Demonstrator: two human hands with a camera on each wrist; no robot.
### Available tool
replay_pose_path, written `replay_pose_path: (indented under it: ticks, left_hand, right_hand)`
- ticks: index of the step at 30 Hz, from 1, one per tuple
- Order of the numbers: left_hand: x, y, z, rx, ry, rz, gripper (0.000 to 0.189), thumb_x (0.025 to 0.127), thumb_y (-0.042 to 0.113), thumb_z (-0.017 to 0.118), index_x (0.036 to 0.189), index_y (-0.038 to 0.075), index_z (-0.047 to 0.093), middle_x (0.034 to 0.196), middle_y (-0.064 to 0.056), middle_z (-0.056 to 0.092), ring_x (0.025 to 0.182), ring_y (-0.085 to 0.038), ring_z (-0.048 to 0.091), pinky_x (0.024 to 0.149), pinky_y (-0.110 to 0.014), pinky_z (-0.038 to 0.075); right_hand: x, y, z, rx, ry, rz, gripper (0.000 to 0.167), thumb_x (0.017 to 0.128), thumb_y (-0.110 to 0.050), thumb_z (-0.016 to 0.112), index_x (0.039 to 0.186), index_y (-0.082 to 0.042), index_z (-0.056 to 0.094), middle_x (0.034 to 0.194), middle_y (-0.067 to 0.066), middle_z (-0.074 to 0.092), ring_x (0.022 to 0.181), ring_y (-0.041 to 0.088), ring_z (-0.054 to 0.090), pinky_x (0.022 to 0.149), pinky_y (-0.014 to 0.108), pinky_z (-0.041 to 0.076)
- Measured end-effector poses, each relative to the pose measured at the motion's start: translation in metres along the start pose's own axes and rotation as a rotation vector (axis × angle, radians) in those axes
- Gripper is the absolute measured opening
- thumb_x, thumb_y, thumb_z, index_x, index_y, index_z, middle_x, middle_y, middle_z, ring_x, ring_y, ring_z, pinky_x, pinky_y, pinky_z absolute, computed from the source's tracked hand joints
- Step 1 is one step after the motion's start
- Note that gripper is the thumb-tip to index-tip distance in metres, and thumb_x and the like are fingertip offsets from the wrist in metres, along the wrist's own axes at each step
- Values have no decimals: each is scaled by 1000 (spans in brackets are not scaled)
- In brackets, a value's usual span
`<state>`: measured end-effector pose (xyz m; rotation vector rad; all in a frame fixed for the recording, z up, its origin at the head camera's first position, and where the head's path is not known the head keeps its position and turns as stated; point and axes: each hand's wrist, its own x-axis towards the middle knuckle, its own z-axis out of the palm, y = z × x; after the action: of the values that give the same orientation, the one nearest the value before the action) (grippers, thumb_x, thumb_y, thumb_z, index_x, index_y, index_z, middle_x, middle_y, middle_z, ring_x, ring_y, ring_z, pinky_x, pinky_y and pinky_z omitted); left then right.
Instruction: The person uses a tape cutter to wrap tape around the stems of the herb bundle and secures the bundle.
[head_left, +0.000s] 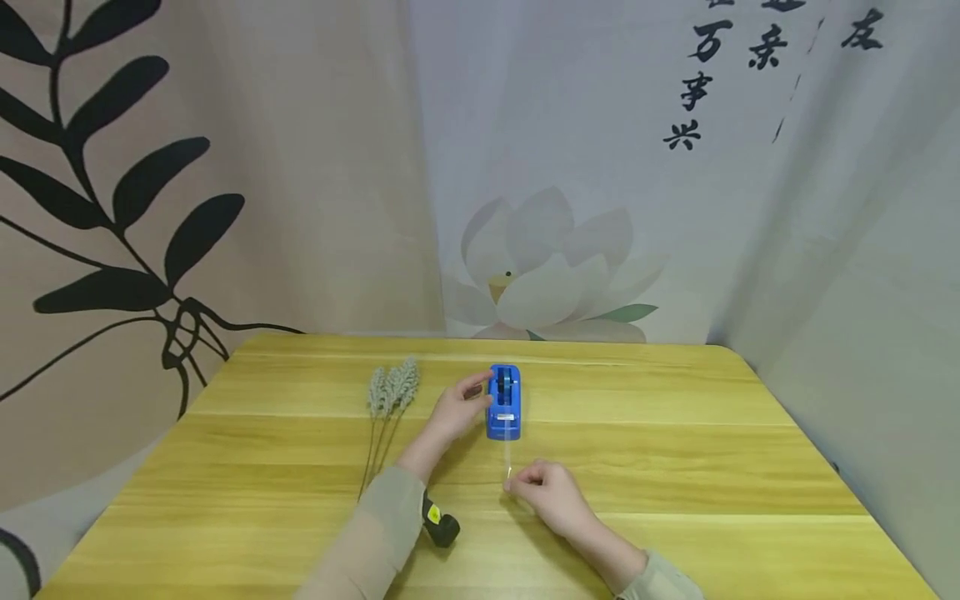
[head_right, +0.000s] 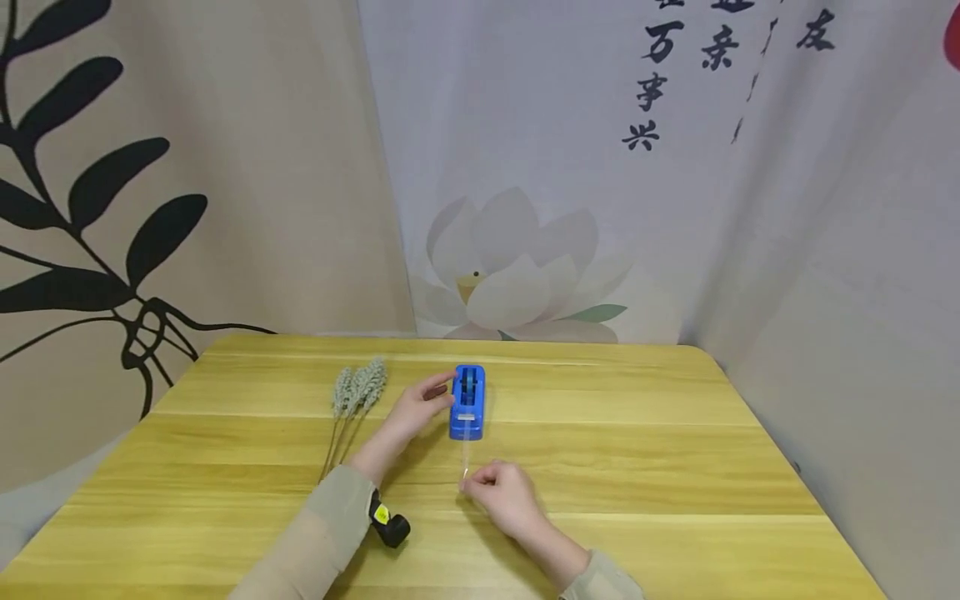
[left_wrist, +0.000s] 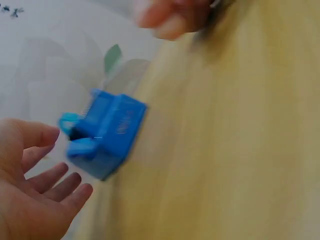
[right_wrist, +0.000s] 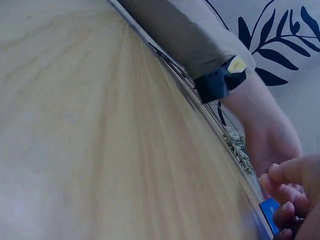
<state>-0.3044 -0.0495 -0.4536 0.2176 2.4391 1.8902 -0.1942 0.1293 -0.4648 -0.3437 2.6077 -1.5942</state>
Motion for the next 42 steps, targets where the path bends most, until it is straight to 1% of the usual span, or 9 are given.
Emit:
replay_pose_path:
  ticks: [7, 12, 15, 20, 23, 27, 29, 34, 42]
  left_hand:
    - [-10, 29, -42, 134, -13, 65, 44, 95, 14, 61, 138, 6, 53, 134, -16, 55, 121, -34, 53, 98, -47, 44]
    - [-26, 38, -80, 221, 6, 54, 44, 96, 19, 60, 138, 6, 52, 126, -15, 59, 110, -29, 57, 89, -42, 50]
    - [-36, 37, -99, 269, 31, 30, 45, 97, 22, 60, 138, 5, 51, 124, -16, 59, 108, -30, 57, 84, -41, 51]
    - [-56, 23, -127, 379, 67, -45, 53, 96, 32, 60, 139, 4, 48, 121, -17, 59, 102, -31, 59, 80, -43, 52]
    - [-67, 13, -138, 414, 68, -109, 61, 94, 37, 62, 139, 0, 45, 116, -18, 60, 88, -28, 63, 73, -42, 53]
    - [-80, 3, -145, 438, 55, -190, 67, 92, 40, 63, 138, -4, 42, 106, -17, 63, 57, -21, 59, 58, -37, 52]
    - [-85, -1, -145, 457, 45, -217, 66, 92, 40, 64, 137, -4, 42, 96, -15, 65, 49, -19, 54, 52, -34, 51]
    - [-95, -9, -141, 501, 32, -256, 62, 90, 37, 67, 131, -5, 46, 68, -11, 59, 46, -18, 54, 45, -31, 51]
    - [-104, -14, -134, 522, -2, -271, 46, 85, 32, 74, 108, -3, 54, 65, -10, 59, 46, -21, 58, 43, -31, 51]
  right_hand:
    - [-1, -2, 1, 29, 3, 1, 17, 82, -17, 73, 83, 0, 74, 78, 0, 61, 75, 15, 52, 67, 28, 42]
    - [-2, -1, 0, 48, 0, 18, 17, 82, -17, 73, 84, 0, 74, 79, 2, 63, 75, 15, 52, 67, 28, 43]
    - [-3, 0, -1, 46, 9, 21, 17, 82, -16, 73, 84, 0, 73, 80, 2, 63, 76, 15, 53, 69, 29, 44]
    - [-3, 2, -2, 38, 17, 17, 15, 82, -15, 73, 82, 0, 74, 79, 2, 63, 76, 15, 53, 70, 29, 43]
    - [-3, 2, -1, 31, 13, 10, 15, 82, -15, 73, 82, 0, 74, 78, 1, 62, 76, 14, 53, 70, 29, 43]
    - [-2, 0, 0, 41, 2, 4, 16, 83, -15, 73, 82, 0, 73, 78, 1, 62, 75, 15, 53, 68, 29, 43]
    - [-2, 0, 0, 50, 0, 10, 16, 83, -15, 73, 82, 1, 73, 77, 1, 61, 74, 15, 51, 67, 29, 42]
    - [-2, 1, -1, 58, 1, 15, 17, 83, -16, 73, 82, 0, 73, 77, 1, 60, 72, 15, 50, 64, 28, 41]
    - [0, 3, 1, 43, 5, 11, 16, 82, -16, 73, 82, 0, 73, 76, 0, 60, 73, 15, 51, 65, 28, 42]
